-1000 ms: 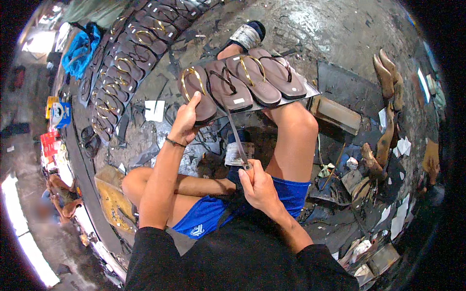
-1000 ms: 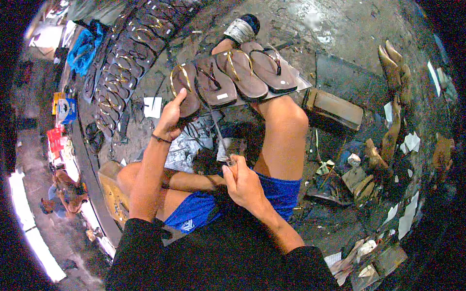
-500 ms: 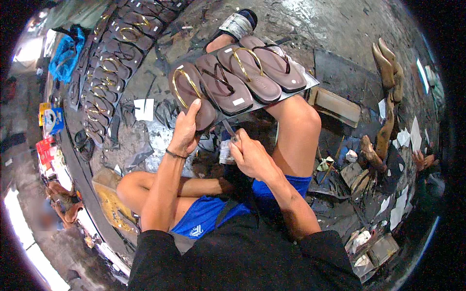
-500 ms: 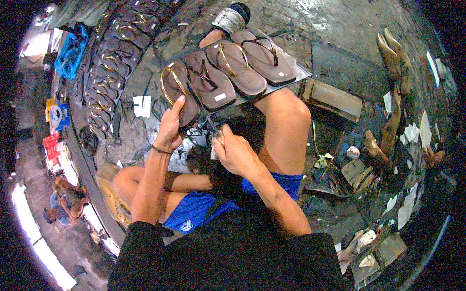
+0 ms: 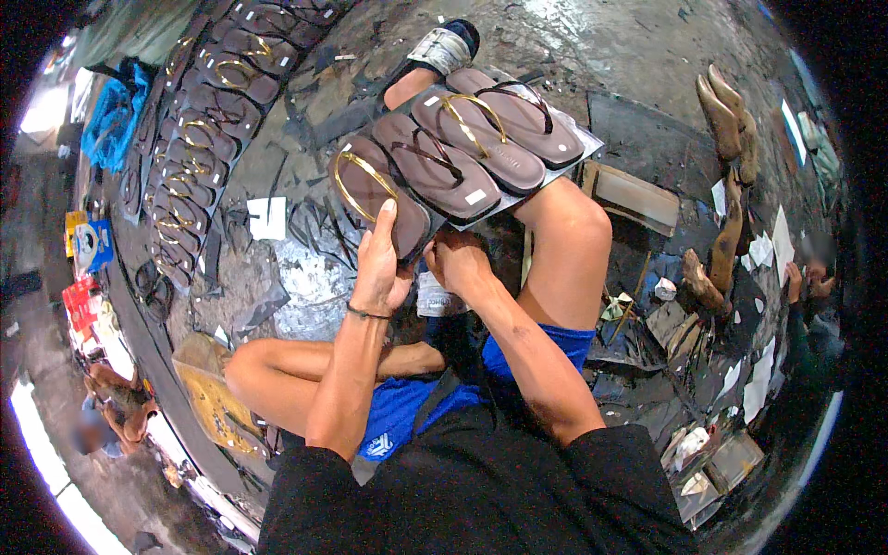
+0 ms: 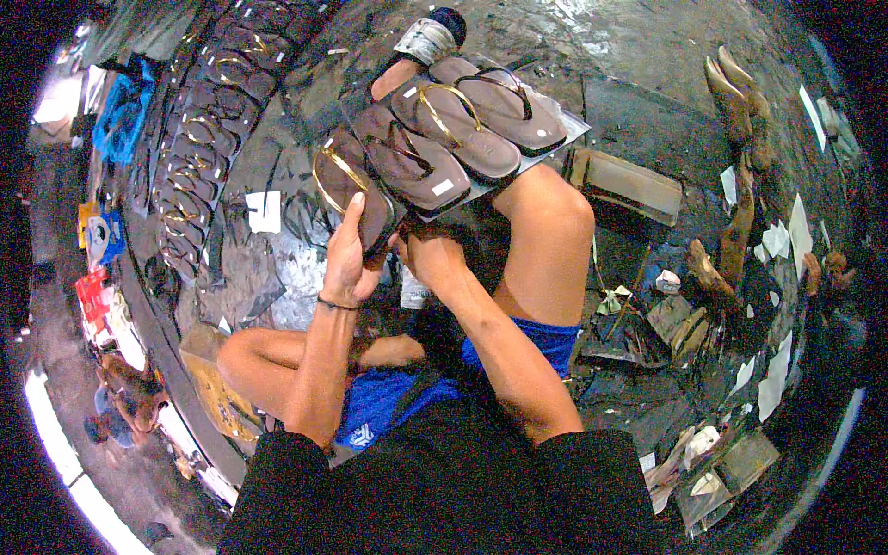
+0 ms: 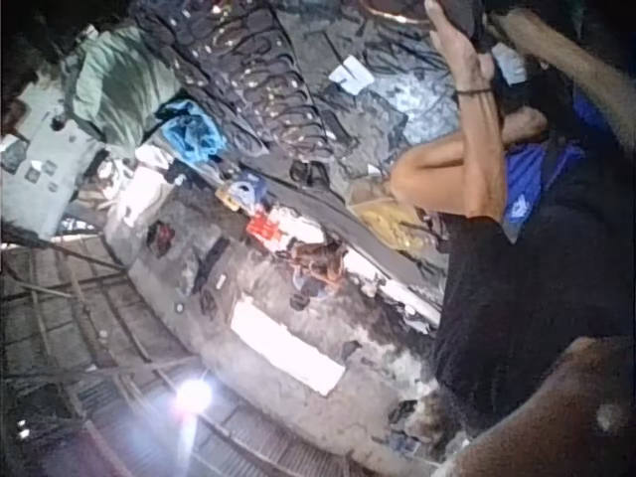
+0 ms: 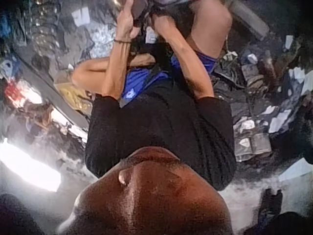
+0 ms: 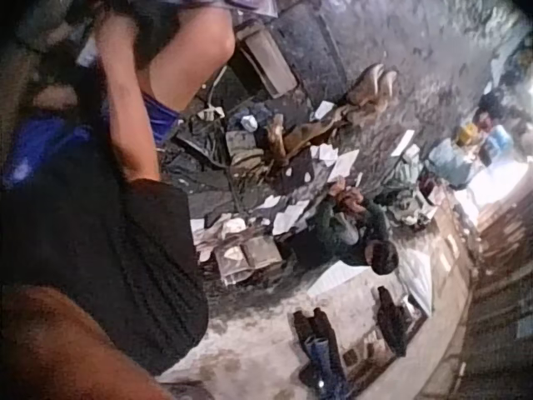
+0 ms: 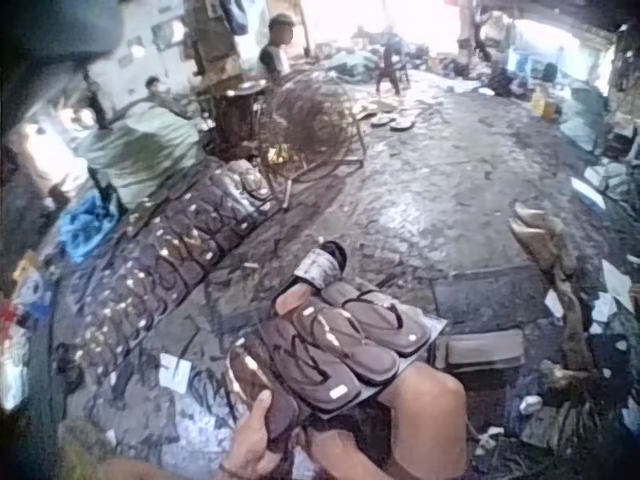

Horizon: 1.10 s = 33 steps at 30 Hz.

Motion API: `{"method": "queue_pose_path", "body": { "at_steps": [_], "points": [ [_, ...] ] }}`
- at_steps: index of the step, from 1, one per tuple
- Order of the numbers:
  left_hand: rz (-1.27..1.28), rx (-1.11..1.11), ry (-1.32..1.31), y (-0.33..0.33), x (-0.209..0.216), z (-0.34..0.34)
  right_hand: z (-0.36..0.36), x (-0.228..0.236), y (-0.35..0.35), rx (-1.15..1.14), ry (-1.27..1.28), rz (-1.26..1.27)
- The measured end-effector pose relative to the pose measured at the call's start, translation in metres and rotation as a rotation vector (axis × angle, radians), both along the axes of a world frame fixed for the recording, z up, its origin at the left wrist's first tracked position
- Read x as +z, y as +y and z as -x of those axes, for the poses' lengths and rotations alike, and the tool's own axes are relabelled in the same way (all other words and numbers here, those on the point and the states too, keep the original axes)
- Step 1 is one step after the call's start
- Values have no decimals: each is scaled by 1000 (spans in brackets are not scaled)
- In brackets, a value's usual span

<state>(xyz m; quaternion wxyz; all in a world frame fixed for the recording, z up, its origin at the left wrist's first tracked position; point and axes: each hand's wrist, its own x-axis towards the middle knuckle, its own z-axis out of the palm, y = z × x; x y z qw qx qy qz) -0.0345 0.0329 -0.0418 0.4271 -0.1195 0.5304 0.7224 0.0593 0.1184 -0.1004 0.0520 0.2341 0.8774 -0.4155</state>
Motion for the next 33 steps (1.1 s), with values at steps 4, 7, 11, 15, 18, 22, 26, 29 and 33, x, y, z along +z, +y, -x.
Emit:
{"method": "queue_pose_path", "body": {
  "at_steps": [4, 7, 11, 15, 18, 22, 26, 29, 33],
  "points": [
    [-14, -2, -26, -3, 0, 5, 18, -3, 10, 82, -60, 6],
    [-13, -17, -32, -2, 1, 8, 37, -36, 13, 165, 1, -72],
    [22, -30, -7, -5, 1, 11, 51, -39, 25, 193, -3, -54],
    [58, -11, -18, -7, 11, 8, 76, -34, 46, 207, -86, 72],
    [52, -8, -44, -22, 29, -10, 100, -30, 45, 121, -70, 263],
    [-4, 178, -87, -80, 53, -40, 125, -12, 1, -89, 9, 589],
    [-114, 410, 30, -116, 71, -59, 89, 21, -45, -191, 134, 914],
    [-275, 425, -78, -147, 77, -76, 14, 53, -55, -123, 318, 880],
    [-144, 481, -13, -179, 76, -114, -94, 99, -56, 54, 399, 512]
  ]
}}
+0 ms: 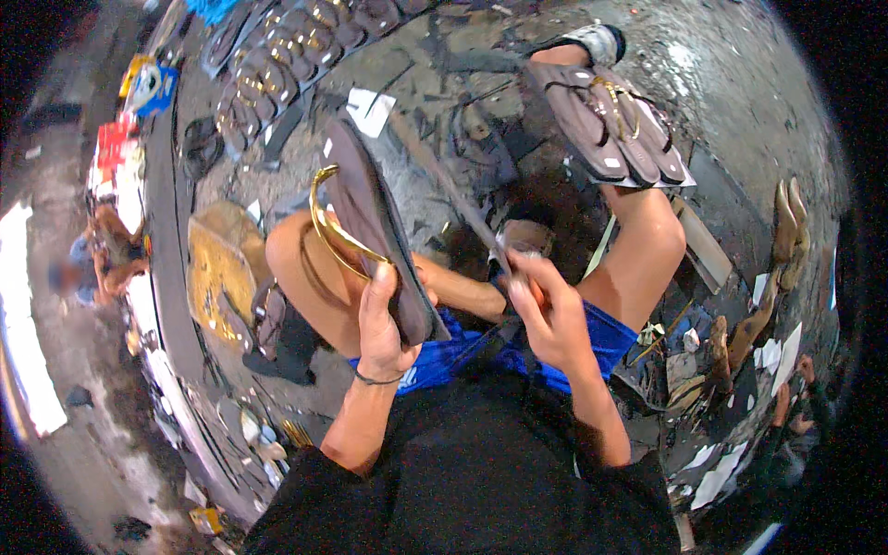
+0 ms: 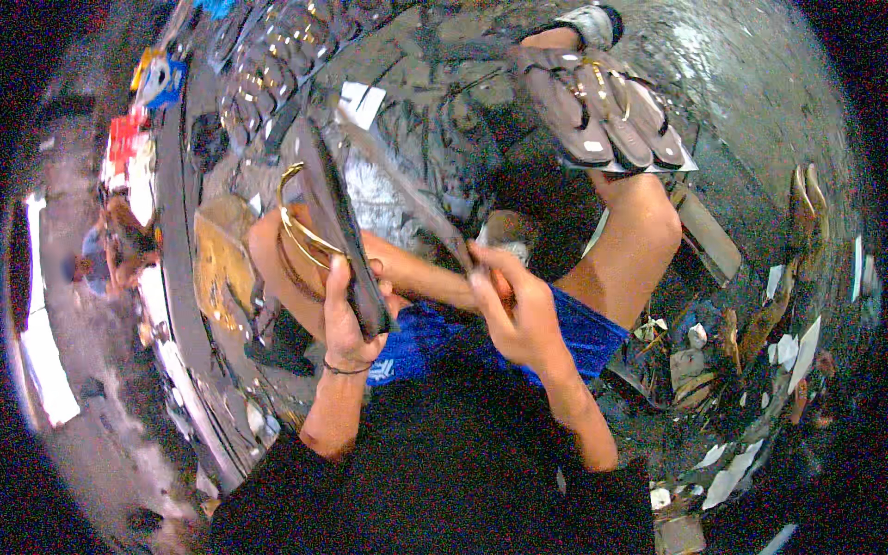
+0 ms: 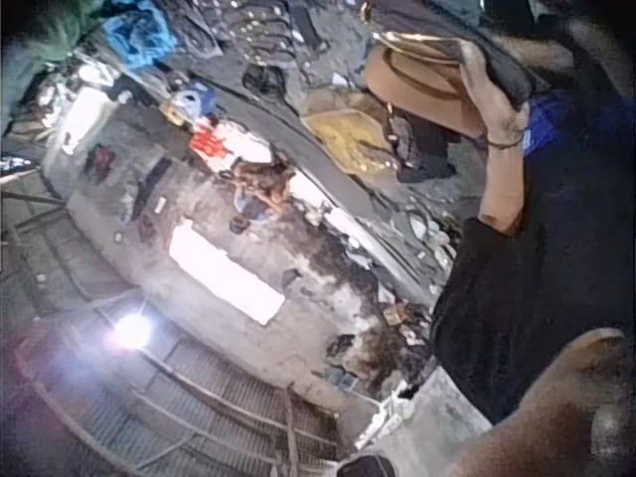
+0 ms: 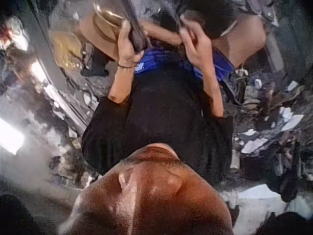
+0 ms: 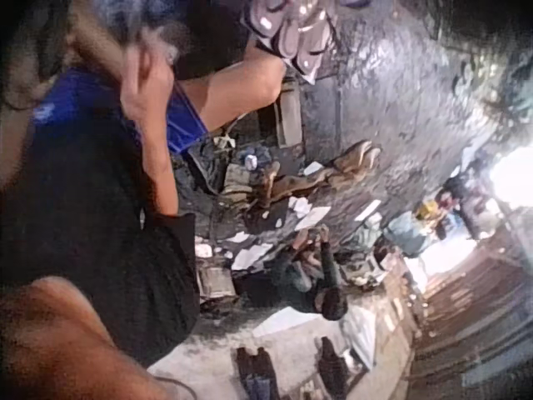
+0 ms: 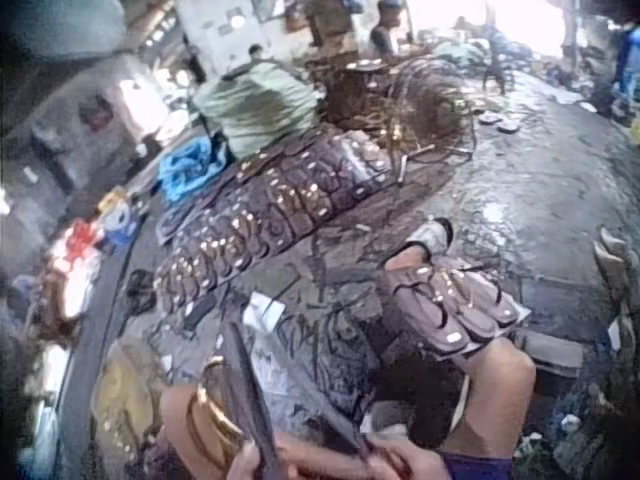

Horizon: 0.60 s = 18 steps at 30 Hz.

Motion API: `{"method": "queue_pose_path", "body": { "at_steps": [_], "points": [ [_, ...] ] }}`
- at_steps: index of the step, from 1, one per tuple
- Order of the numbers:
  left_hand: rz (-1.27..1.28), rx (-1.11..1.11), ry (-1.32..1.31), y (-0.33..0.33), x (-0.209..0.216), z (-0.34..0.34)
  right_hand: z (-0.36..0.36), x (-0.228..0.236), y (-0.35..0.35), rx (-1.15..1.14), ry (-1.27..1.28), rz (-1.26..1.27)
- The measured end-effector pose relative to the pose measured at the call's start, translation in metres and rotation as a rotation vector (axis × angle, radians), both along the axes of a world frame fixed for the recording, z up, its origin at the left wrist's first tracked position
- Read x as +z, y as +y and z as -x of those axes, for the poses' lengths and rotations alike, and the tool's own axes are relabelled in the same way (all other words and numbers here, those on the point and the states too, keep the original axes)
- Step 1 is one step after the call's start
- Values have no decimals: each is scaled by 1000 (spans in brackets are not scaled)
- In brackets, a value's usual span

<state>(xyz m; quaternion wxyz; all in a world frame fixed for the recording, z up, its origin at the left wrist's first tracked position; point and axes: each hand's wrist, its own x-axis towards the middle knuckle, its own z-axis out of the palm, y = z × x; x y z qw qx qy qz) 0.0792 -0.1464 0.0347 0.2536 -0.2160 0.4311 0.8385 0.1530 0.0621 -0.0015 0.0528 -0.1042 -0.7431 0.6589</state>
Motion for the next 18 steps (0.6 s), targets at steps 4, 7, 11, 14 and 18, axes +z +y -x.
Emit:
{"method": "queue_pose_path", "body": {
  "at_steps": [4, 7, 11, 14, 18],
  "points": [
    [280, 176, -23, 1, 11, -20, -65, 62, 4, 211, -224, -66],
    [272, 65, -4, -13, 12, -28, -78, 72, 6, 309, -256, -85],
    [316, 133, 8, -16, 6, -36, -72, 78, -5, 300, -251, -159],
    [388, 215, -11, -8, -1, -37, -63, 67, -23, 211, -180, -235],
    [253, 193, 28, -3, 11, -32, -36, 55, -41, 142, -120, -239]
  ]
}}
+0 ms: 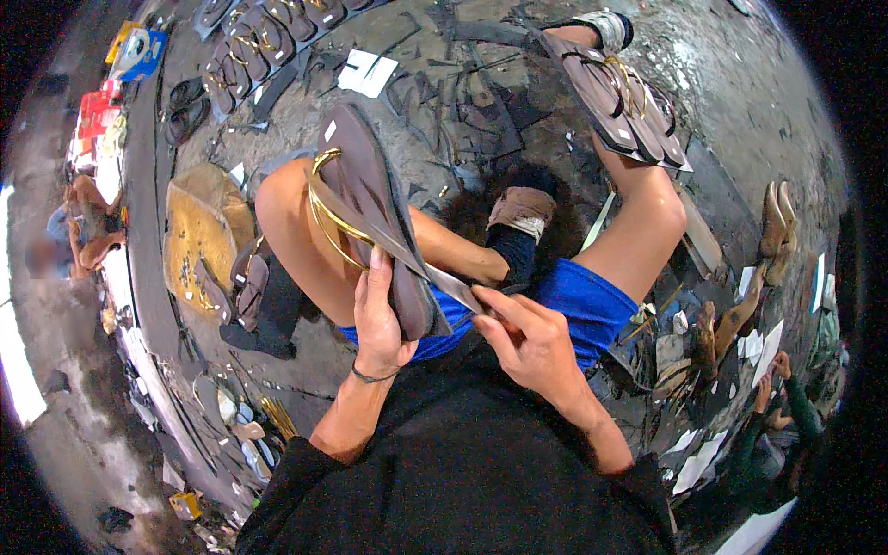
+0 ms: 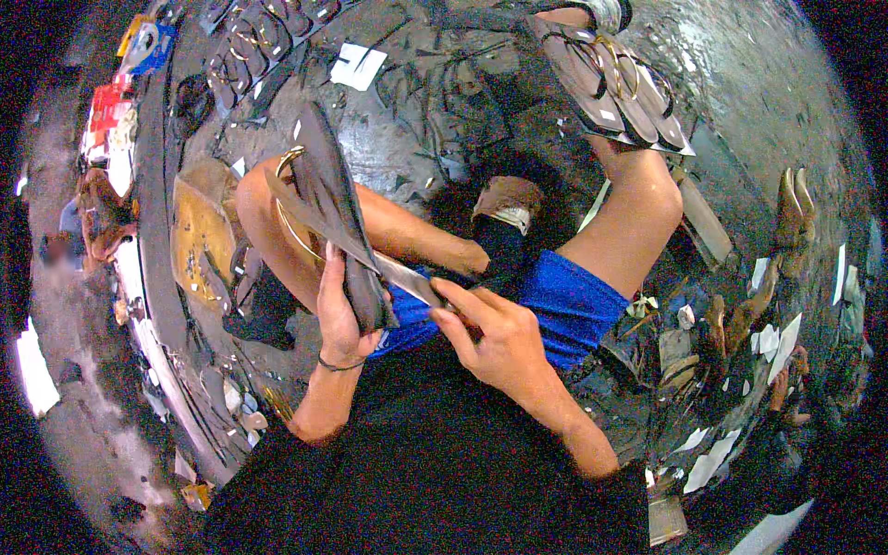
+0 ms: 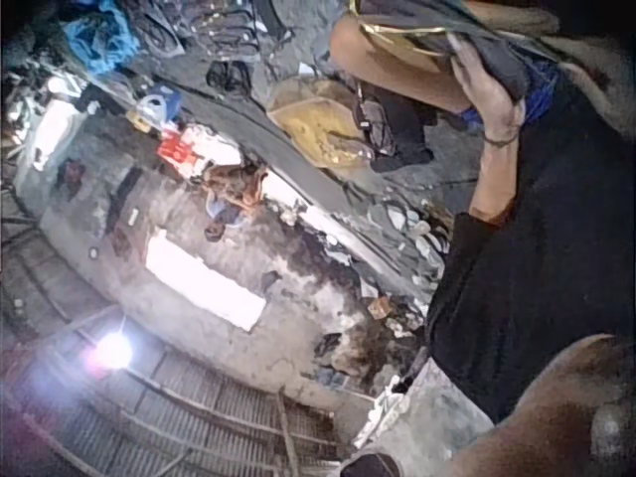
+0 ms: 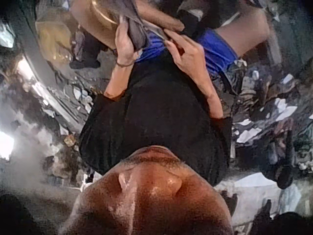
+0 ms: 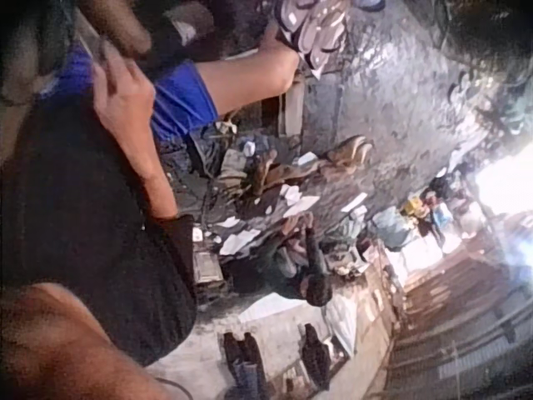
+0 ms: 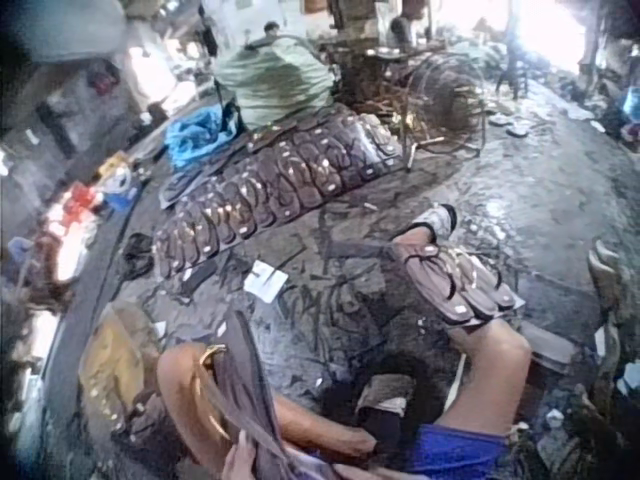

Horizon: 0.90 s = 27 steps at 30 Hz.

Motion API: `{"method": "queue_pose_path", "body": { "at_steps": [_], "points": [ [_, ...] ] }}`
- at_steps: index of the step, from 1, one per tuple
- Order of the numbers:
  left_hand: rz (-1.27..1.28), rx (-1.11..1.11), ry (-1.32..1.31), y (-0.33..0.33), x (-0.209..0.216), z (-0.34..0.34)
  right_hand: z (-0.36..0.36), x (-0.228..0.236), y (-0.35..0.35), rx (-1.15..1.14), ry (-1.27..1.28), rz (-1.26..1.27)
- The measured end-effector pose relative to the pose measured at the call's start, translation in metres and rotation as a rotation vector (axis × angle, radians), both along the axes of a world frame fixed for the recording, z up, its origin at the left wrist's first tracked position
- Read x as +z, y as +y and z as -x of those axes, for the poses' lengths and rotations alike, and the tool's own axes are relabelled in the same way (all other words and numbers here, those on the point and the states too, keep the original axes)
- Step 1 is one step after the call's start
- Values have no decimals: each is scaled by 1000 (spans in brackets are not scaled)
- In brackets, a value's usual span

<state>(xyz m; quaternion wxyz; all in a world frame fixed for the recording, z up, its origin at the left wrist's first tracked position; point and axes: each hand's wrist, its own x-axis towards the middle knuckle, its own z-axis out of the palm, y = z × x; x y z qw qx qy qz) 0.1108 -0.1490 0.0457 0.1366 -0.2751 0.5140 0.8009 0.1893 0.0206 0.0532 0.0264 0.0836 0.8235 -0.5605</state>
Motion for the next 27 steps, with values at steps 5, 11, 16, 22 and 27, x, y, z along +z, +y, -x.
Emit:
{"method": "queue_pose_path", "body": {
  "at_steps": [5, 11, 16, 22, 27],
  "points": [
    [-83, -45, -68, 4, 15, 7, 32, -31, -25, -127, 188, -67],
    [-198, 28, -38, 17, 30, 11, 96, -29, -34, -137, 183, -105],
    [72, -225, -37, -9, 14, -35, 148, -69, -10, -204, 179, 341],
    [-199, -328, 123, -32, 13, 24, 78, -5, -3, -80, -81, 553],
    [214, -187, 271, -46, 55, 85, 26, 2, 9, -281, 226, 153]
  ]
}}
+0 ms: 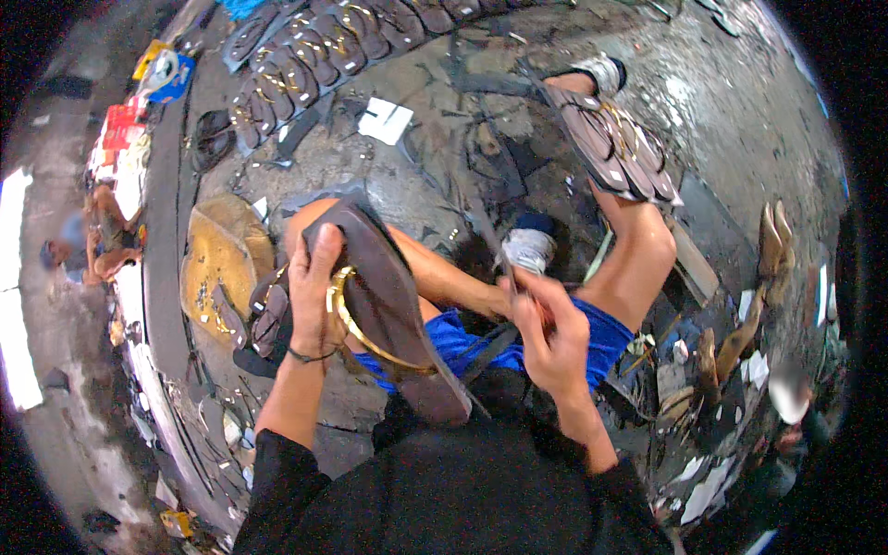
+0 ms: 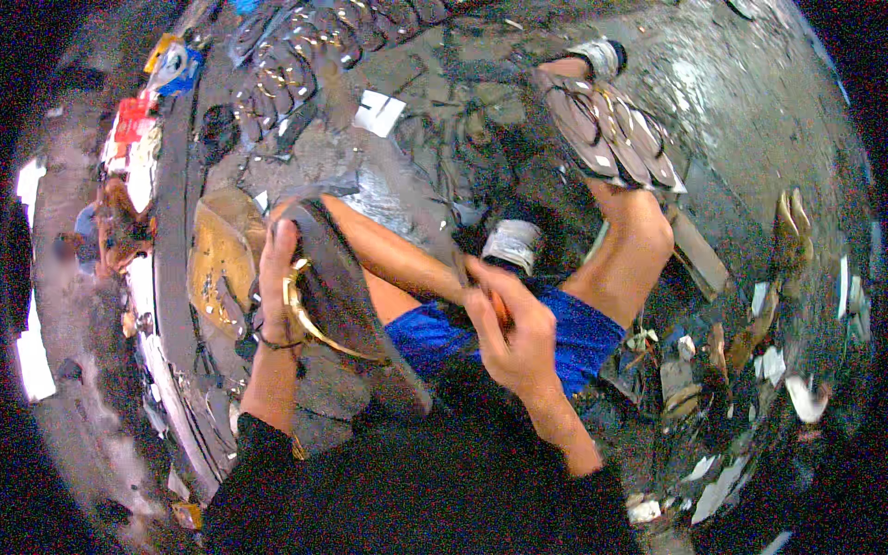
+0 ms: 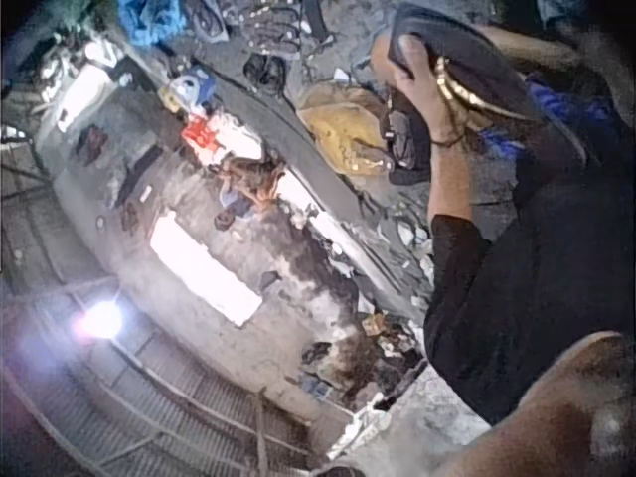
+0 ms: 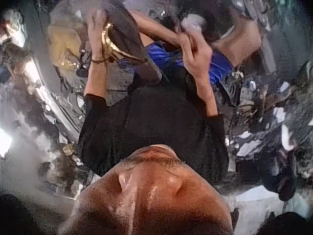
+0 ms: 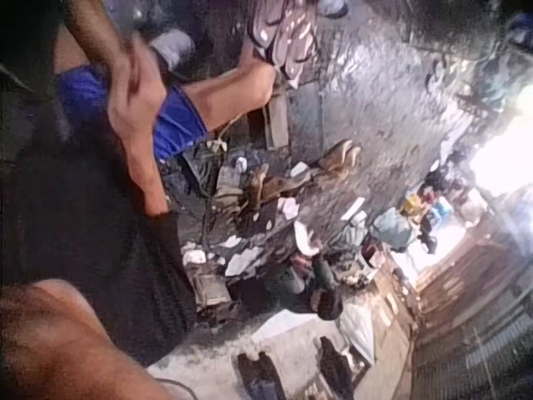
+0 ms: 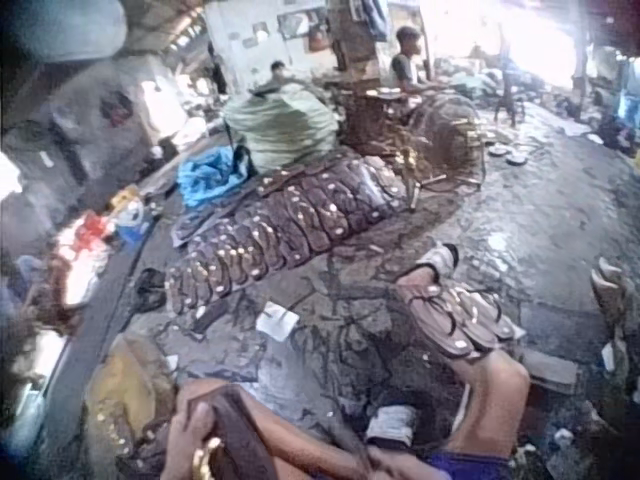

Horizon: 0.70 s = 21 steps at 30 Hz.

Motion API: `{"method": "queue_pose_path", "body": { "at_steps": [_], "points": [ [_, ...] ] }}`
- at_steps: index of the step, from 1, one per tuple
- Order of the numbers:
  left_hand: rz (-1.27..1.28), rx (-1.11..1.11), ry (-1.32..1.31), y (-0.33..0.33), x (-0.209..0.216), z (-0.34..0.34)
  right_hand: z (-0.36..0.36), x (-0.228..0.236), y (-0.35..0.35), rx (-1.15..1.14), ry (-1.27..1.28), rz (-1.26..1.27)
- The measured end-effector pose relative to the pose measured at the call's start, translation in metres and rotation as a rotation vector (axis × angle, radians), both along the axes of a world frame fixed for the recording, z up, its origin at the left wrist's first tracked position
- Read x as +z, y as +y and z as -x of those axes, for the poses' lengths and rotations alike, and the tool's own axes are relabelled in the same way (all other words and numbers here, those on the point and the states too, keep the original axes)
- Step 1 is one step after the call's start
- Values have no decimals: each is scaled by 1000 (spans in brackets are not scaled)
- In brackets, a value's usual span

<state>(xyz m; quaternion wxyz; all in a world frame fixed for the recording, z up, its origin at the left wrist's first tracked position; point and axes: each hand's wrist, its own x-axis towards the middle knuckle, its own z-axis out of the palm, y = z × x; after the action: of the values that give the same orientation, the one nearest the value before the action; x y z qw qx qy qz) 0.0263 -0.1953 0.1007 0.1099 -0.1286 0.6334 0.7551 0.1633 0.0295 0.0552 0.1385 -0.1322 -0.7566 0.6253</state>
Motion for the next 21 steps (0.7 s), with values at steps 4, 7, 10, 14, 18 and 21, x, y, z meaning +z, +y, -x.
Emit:
{"method": "queue_pose_path", "body": {
  "at_steps": [4, 7, 10, 14, 18, 21],
  "points": [
    [-84, 30, -192, -25, 14, 3, -58, 1, -3, 236, -2, -116],
    [46, 64, -162, -36, -3, -7, -86, 0, -4, 346, -149, -62],
    [-61, 63, -219, -30, 6, -17, -91, -6, -8, 315, -75, -90],
    [59, -51, -102, -13, 17, -18, -72, 5, -6, 248, -60, -168],
    [70, -29, -90, -2, 24, -25, -30, 32, -5, 225, -93, -154],
    [-8, -176, -52, -17, 13, -26, -1, 35, -12, 171, -10, -115]
  ]
}}
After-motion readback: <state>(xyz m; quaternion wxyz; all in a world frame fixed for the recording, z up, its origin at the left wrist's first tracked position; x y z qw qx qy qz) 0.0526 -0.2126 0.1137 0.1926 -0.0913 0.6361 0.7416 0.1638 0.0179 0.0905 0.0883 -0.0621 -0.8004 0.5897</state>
